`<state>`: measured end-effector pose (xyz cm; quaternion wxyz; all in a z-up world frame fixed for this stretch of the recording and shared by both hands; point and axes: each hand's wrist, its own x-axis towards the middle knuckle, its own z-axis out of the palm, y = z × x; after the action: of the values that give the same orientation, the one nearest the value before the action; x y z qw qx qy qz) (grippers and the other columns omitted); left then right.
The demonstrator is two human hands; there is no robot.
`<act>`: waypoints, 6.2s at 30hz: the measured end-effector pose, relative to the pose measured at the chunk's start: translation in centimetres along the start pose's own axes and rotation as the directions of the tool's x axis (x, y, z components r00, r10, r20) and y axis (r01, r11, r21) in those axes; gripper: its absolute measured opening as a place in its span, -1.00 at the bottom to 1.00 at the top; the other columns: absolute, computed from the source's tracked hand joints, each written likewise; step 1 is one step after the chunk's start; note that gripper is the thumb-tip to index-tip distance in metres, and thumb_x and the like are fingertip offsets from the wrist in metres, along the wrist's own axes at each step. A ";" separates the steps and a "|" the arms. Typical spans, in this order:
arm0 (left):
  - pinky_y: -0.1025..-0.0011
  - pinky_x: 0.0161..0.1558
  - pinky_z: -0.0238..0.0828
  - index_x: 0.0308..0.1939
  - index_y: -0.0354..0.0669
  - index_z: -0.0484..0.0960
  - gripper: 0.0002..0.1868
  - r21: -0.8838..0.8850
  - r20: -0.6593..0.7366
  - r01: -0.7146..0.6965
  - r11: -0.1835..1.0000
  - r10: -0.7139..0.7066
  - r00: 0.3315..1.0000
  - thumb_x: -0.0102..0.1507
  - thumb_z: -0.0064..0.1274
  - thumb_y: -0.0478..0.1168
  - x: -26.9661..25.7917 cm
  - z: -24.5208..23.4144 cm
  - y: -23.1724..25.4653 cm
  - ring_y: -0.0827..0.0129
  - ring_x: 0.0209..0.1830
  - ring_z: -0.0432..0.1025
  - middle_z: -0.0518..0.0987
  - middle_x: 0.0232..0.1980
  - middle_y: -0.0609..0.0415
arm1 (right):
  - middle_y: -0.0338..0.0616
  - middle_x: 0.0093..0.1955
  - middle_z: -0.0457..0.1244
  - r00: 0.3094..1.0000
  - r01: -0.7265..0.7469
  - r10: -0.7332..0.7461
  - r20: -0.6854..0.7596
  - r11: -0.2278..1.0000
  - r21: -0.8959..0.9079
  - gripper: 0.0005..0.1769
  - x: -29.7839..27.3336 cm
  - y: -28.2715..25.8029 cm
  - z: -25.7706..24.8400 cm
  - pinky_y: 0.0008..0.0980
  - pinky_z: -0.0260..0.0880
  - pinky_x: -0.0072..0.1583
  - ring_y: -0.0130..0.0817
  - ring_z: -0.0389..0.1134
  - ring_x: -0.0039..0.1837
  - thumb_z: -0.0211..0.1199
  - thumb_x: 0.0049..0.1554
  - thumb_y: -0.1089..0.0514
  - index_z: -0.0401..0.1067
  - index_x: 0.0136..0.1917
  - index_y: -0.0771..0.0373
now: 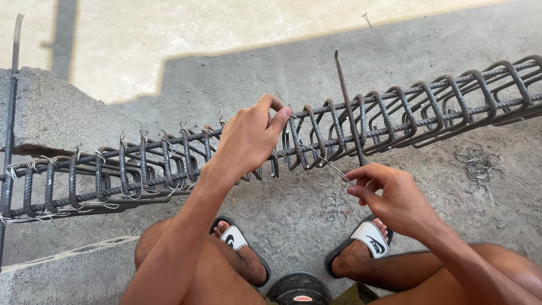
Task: The person ties a rebar cage using a wire tying tool and thin metal wires. They wrap the wire around the intersections of the rebar and twist it with the tool to secure the structure.
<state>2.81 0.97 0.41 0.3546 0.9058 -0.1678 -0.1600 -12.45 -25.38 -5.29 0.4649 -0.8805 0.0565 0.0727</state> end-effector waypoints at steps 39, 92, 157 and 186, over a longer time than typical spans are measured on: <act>-0.14 -0.08 0.56 -0.18 -0.27 0.68 -0.78 0.466 0.418 -0.258 0.846 0.047 0.907 0.17 0.20 -0.21 5.8 5.7 -4.4 -0.28 -0.12 0.61 0.69 -0.20 -0.28 | -0.33 -0.13 0.22 0.783 -0.614 0.547 0.296 0.606 0.505 -0.58 4.8 4.5 8.7 -0.47 0.36 -0.07 -0.48 0.25 -0.07 0.39 0.17 0.06 0.54 0.29 0.11; 0.12 -0.43 0.57 -0.29 -0.20 0.59 -0.78 0.743 0.109 -0.304 0.597 0.341 0.934 -0.02 0.07 -0.29 2.6 8.1 -4.2 0.06 -0.48 0.59 0.54 -0.39 0.04 | -0.16 -0.58 0.24 0.923 -0.331 0.297 0.246 0.937 0.110 -0.56 4.1 -0.9 6.7 -0.35 0.22 -0.25 -0.28 0.24 -0.39 0.03 0.26 -0.11 0.52 -0.29 0.12; 0.11 -0.37 0.47 -0.51 -0.07 0.68 -0.61 0.686 0.128 -0.307 0.659 0.306 0.944 0.20 -0.20 -0.04 2.1 10.1 -2.7 -0.01 -0.46 0.59 0.56 -0.60 0.00 | -0.16 0.02 0.50 0.890 -0.309 0.453 0.055 0.687 -0.657 -0.47 5.5 -0.4 -2.0 0.17 0.37 0.27 0.20 0.45 0.21 0.01 0.24 -0.29 0.27 0.35 -0.03; 0.32 -0.33 0.49 -0.47 -0.24 0.64 -0.83 0.470 0.473 -0.164 0.867 -0.091 0.876 0.05 -0.08 -0.29 5.2 5.7 0.7 0.33 -0.51 0.42 0.62 -0.38 -0.03 | -0.14 -0.32 0.46 0.910 -0.397 0.410 -0.071 0.807 -0.438 -0.55 1.1 -6.5 -4.6 -0.35 0.04 -0.35 -0.36 0.17 -0.45 0.02 0.33 -0.07 0.66 0.00 0.20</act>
<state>5.01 -5.04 -3.96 0.0598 0.8941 -0.3033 -0.3240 -9.96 -25.61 2.34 0.2270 -0.9295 0.2177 0.1926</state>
